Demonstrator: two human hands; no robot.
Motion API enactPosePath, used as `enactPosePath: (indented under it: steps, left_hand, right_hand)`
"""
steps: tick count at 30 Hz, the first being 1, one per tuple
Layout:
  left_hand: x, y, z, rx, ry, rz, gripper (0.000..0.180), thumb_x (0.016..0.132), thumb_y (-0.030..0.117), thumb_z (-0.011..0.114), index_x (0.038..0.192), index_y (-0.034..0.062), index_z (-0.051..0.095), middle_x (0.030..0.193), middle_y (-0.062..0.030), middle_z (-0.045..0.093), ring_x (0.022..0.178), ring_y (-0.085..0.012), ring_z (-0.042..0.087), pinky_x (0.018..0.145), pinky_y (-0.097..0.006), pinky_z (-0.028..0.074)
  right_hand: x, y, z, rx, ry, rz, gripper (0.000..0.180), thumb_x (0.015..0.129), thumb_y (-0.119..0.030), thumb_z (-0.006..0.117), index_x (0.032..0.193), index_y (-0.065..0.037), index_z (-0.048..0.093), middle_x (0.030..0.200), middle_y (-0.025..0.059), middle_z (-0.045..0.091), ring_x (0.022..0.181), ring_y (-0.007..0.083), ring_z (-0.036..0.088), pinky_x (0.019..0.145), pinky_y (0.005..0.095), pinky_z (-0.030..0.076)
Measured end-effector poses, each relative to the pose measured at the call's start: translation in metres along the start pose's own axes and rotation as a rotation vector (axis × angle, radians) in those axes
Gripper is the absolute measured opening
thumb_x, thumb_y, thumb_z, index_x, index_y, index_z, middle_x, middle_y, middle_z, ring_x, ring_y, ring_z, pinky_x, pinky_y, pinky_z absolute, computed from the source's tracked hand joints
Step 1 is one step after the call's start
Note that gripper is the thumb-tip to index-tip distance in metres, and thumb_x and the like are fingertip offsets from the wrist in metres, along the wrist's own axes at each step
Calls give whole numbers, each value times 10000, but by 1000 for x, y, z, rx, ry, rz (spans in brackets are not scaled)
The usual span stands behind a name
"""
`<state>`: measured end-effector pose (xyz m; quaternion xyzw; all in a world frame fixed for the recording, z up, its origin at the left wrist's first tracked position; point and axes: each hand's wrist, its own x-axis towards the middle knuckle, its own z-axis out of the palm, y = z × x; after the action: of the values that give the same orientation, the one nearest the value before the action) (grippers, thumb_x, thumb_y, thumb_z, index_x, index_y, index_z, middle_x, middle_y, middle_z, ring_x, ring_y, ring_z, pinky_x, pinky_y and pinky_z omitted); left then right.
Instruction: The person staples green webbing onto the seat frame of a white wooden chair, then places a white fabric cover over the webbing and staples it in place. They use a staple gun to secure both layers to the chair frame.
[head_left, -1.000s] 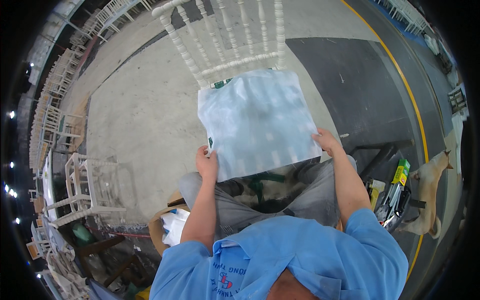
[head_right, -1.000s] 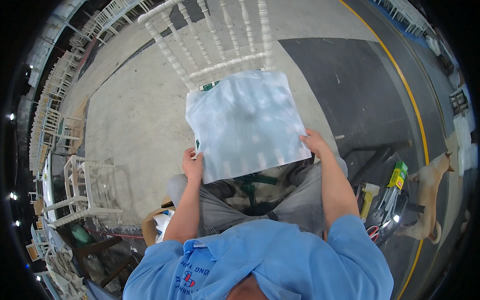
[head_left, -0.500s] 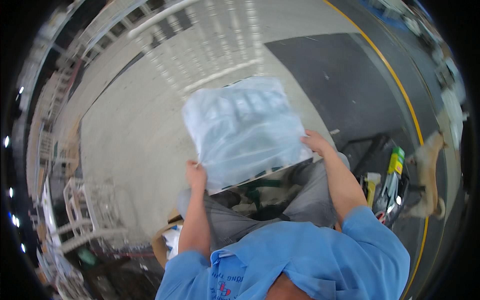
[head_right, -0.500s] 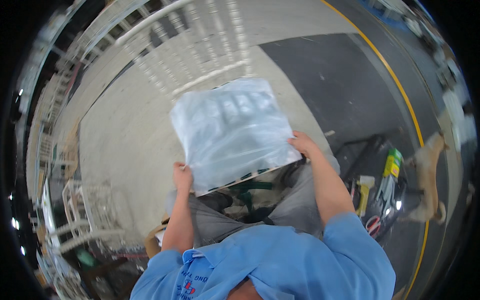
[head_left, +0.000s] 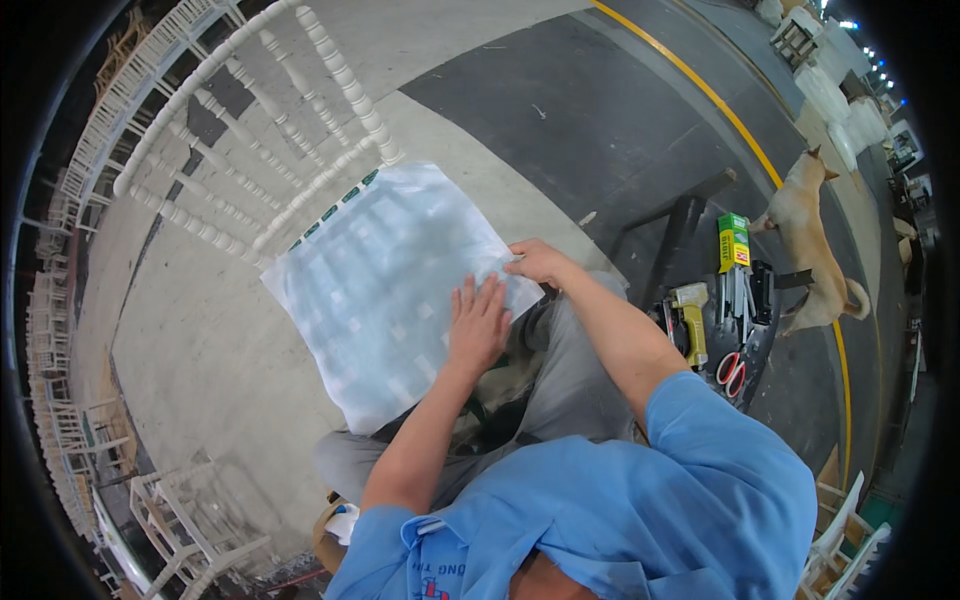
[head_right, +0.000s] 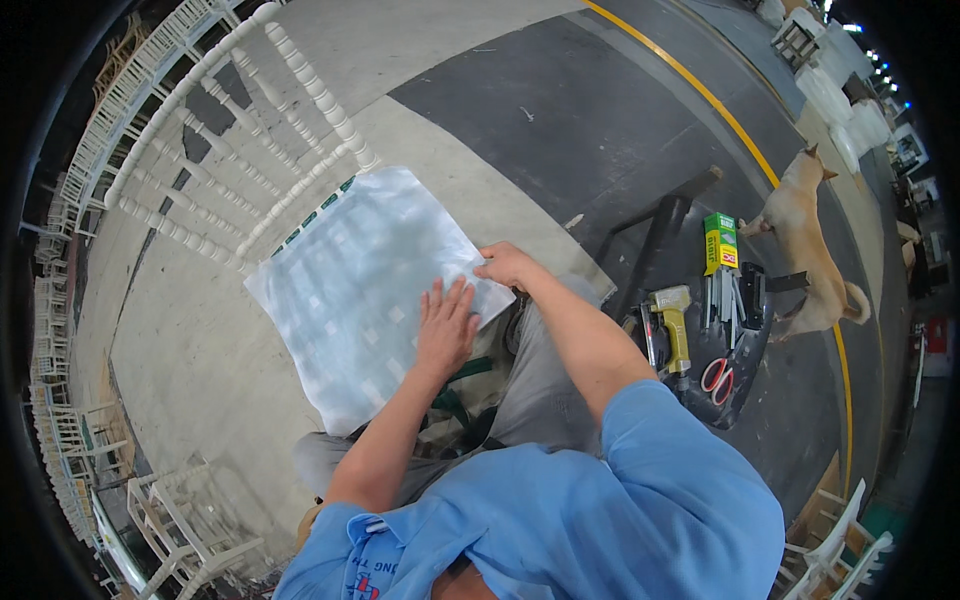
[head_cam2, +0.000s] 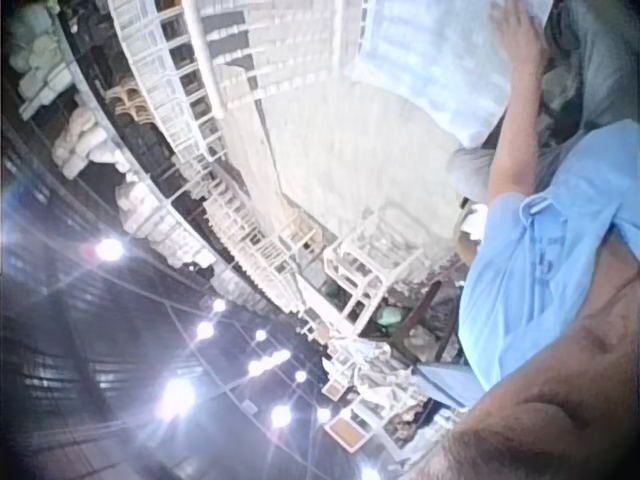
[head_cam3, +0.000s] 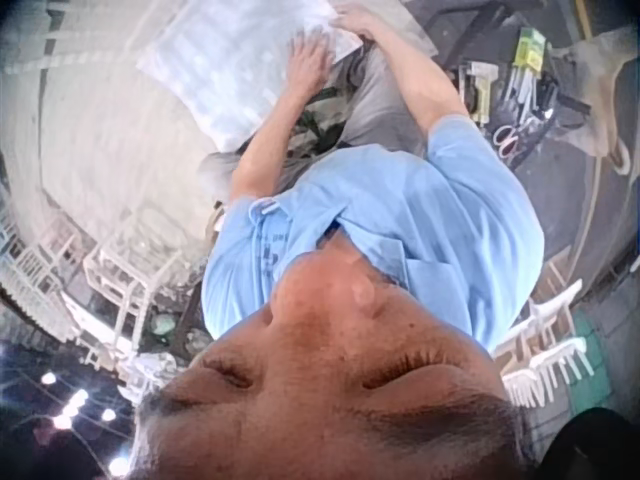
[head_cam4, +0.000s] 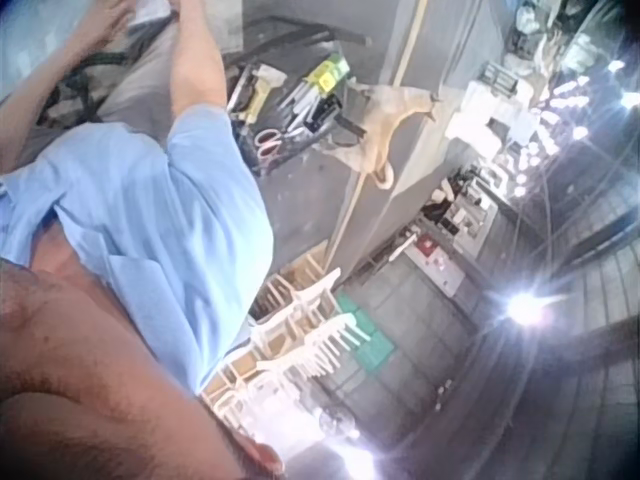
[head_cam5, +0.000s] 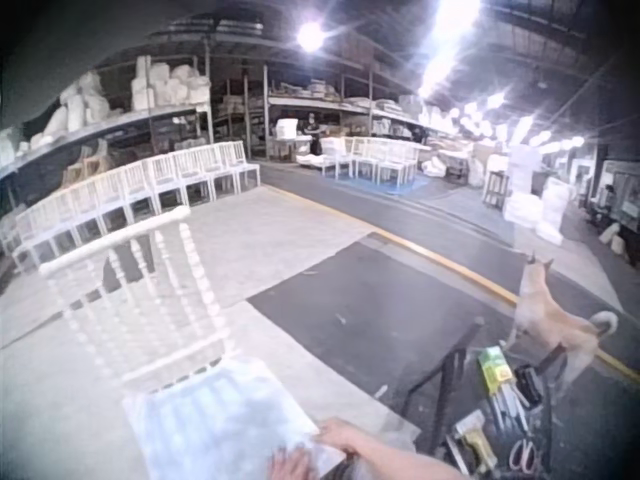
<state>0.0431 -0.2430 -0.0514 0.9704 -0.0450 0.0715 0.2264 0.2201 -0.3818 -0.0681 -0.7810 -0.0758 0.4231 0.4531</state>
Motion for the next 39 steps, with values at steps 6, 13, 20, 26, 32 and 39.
enactPosePath:
  steps: [6, 13, 20, 26, 32, 39]
  left_hand:
    - [17, 15, 30, 92, -192, 91, 667, 1025, 395, 546, 1610, 137, 352, 1719, -29, 229, 1580, -406, 158, 1269, -595, 146]
    - [5, 2, 34, 133, -197, 26, 648, 1039, 382, 515, 1622, 159, 342, 1719, -4, 231, 1581, -397, 153, 1276, -586, 127]
    - [11, 17, 38, 106, -178, 29, 639, 1038, 358, 521, 1619, 156, 349, 1713, -1, 247, 1573, -400, 169, 1268, -597, 151]
    - [7, 12, 35, 117, -136, 20, 635, 1024, 342, 547, 1609, 168, 370, 1698, 4, 279, 1565, -390, 204, 1266, -590, 171]
    - [6, 12, 37, 82, -98, 38, 614, 1021, 323, 552, 1592, 159, 398, 1673, -2, 323, 1537, -383, 271, 1257, -591, 199]
    - [2, 7, 33, 80, -59, 30, 613, 1007, 296, 580, 1579, 151, 415, 1660, -15, 353, 1535, -379, 284, 1256, -579, 205]
  right_hand:
    - [-13, 7, -20, 73, 163, -23, 481, 941, -157, 759, 1389, -32, 635, 1169, 98, 726, 1000, 182, 674, 875, 350, 540]
    - [-158, 55, -107, -58, 872, -345, 223, 949, -137, 726, 1141, -25, 734, 997, 44, 749, 892, 112, 673, 821, 277, 541]
    - [-283, 177, -153, -55, 804, 401, 416, 757, -136, 880, 1083, 30, 682, 971, 82, 715, 884, 185, 676, 816, 338, 539]
    - [-260, 152, -161, -163, 666, 412, 576, 671, -27, 844, 1192, 50, 610, 1012, 109, 710, 947, 214, 688, 860, 356, 536]
    - [-236, 76, -148, -63, 547, -113, 571, 687, -7, 784, 1230, 9, 608, 1129, 92, 697, 1071, 190, 655, 983, 346, 495]
    - [-168, -138, -111, -207, 4, -346, 694, 791, -175, 893, 1394, -20, 587, 1277, 100, 698, 1161, 222, 650, 1044, 364, 491]
